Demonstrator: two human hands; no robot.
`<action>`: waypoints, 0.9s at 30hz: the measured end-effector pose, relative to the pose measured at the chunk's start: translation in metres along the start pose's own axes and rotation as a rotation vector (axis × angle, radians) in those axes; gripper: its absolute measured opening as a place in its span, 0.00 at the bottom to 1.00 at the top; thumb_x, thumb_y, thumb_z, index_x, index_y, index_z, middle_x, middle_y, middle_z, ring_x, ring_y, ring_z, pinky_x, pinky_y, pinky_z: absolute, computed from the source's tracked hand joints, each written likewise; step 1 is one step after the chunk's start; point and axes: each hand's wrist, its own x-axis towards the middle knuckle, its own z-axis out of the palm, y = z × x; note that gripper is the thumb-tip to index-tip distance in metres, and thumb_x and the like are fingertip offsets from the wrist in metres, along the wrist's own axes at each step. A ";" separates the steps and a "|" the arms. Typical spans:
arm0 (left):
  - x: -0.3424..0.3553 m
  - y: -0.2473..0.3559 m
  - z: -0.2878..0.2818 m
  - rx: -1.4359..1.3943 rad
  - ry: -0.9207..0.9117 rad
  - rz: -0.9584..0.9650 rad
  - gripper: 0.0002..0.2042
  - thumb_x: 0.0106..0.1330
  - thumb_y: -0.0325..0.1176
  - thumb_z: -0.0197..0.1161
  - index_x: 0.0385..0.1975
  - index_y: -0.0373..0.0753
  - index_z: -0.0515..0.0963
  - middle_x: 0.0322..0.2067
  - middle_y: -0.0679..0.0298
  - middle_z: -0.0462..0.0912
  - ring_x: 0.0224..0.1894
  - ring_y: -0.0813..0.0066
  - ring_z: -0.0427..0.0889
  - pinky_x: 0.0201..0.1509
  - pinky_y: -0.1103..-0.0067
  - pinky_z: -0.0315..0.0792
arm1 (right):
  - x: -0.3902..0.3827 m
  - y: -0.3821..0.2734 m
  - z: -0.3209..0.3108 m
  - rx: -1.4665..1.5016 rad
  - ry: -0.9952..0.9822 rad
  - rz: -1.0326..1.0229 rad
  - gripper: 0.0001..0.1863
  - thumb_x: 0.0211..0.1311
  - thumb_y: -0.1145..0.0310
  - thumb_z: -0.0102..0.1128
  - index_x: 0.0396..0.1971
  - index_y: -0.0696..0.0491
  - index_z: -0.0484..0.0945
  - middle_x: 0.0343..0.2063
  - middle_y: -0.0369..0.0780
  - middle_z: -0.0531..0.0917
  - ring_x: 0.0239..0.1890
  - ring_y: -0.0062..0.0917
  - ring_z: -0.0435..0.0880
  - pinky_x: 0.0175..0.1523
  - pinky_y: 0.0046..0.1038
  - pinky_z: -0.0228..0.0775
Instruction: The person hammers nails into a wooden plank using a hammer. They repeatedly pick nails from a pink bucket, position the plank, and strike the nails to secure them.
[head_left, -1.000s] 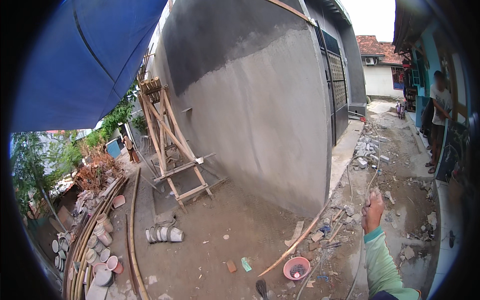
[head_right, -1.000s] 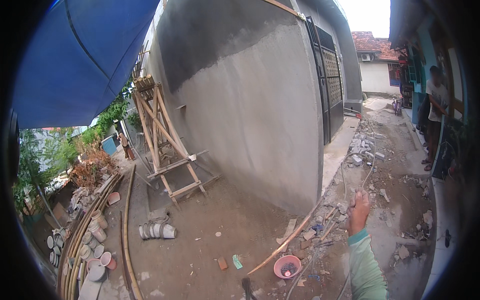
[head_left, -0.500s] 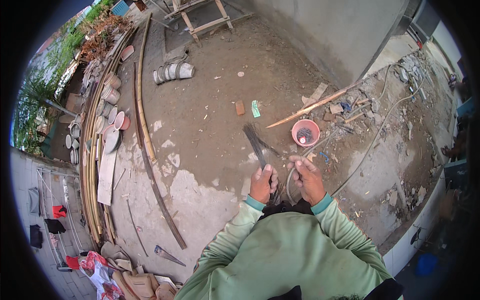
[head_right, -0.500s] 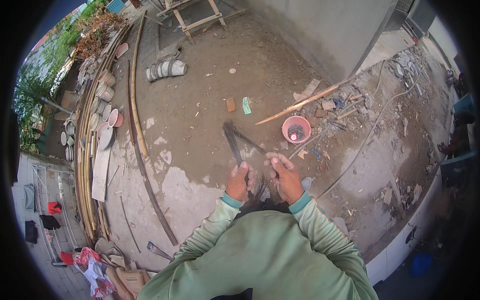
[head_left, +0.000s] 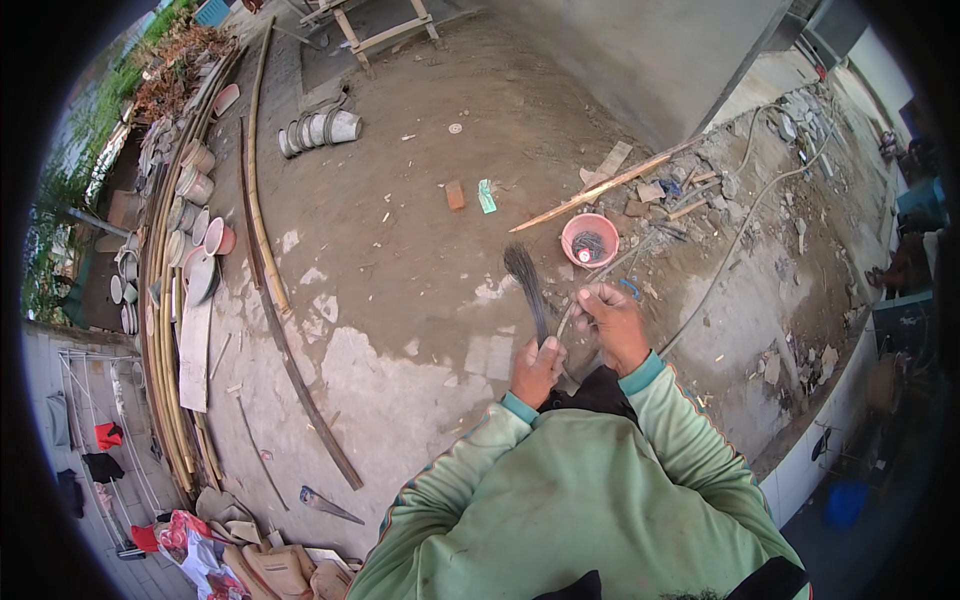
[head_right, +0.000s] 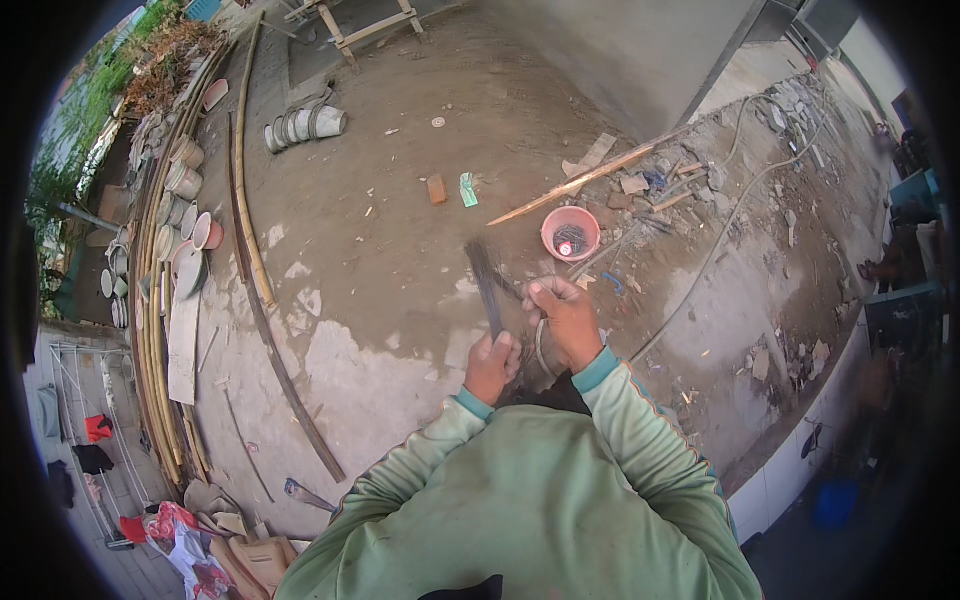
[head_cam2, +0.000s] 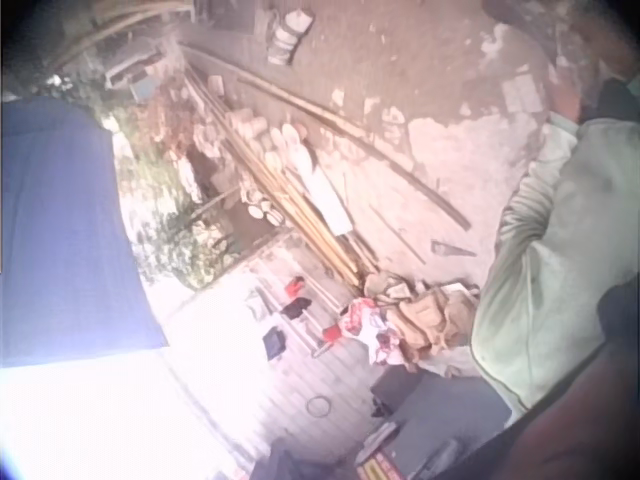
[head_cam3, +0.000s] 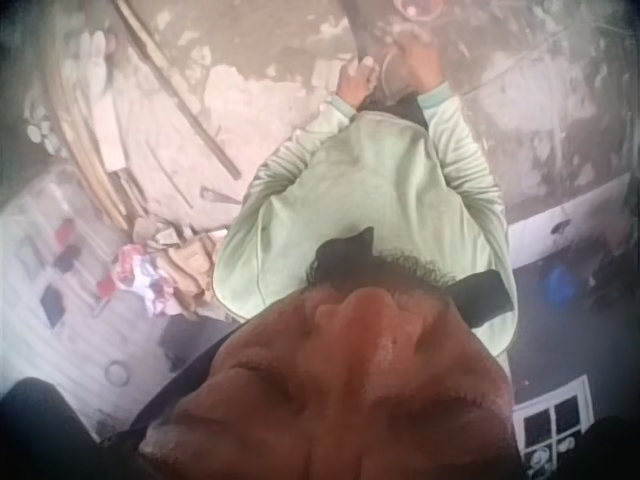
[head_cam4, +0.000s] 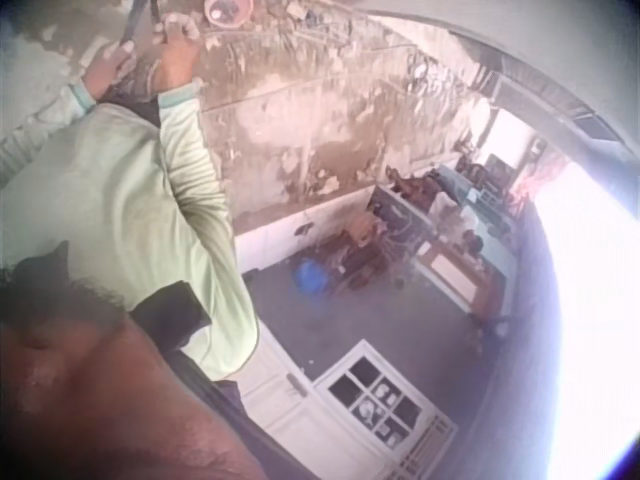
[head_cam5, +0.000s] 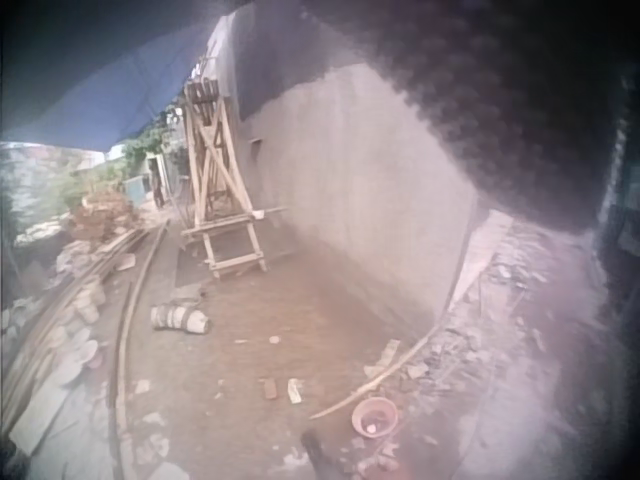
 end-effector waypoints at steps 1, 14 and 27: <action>0.000 -0.002 0.002 0.003 0.001 -0.006 0.16 0.78 0.47 0.57 0.35 0.39 0.75 0.19 0.74 0.69 0.18 0.86 0.64 0.20 0.84 0.58 | -0.002 -0.003 -0.001 -0.011 -0.007 0.023 0.10 0.73 0.61 0.62 0.35 0.51 0.80 0.30 0.33 0.84 0.26 0.14 0.77 0.30 0.18 0.65; 0.042 -0.070 -0.032 0.803 -0.097 0.175 0.21 0.76 0.48 0.54 0.45 0.33 0.79 0.31 0.52 0.86 0.34 0.53 0.85 0.42 0.65 0.76 | -0.016 -0.188 -0.145 0.586 0.396 -0.686 0.09 0.79 0.64 0.49 0.49 0.52 0.72 0.18 0.27 0.60 0.17 0.13 0.56 0.23 0.21 0.49; 0.102 -0.147 -0.041 1.252 -0.312 -0.024 0.27 0.74 0.52 0.53 0.56 0.32 0.78 0.49 0.37 0.82 0.54 0.37 0.80 0.61 0.56 0.72 | -0.187 -0.252 -0.476 -0.836 1.231 -0.786 0.18 0.79 0.56 0.51 0.53 0.53 0.80 0.24 0.25 0.67 0.23 0.08 0.60 0.27 0.17 0.51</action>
